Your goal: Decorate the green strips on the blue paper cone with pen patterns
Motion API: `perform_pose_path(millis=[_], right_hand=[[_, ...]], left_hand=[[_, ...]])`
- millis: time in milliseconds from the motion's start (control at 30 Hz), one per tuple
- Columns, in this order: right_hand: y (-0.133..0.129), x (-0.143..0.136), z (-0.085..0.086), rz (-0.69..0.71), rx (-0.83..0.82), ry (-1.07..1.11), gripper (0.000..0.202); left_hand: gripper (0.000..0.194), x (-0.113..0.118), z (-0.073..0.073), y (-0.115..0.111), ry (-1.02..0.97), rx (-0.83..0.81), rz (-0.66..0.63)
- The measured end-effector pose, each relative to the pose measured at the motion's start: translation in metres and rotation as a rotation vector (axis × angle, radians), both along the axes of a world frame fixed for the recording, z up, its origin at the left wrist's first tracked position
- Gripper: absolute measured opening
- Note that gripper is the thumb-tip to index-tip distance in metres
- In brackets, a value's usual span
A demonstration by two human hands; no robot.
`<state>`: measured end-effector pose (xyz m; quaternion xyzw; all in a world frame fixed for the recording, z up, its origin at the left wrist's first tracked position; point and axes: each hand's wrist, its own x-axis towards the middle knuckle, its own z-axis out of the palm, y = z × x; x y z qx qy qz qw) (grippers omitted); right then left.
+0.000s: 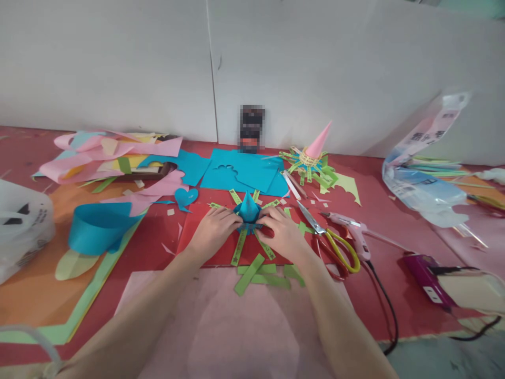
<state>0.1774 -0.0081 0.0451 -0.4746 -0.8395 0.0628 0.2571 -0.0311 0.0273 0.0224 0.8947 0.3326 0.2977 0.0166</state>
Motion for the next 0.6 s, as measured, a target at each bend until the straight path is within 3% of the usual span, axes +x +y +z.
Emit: perform_pose_path(millis=[600], right_hand=[[-0.0012,-0.0007,-0.0001,-0.016,0.015,-0.023,0.009]], left_hand=[[0.026,-0.0001,0.0000,-0.0005,0.039,-0.011,-0.008]])
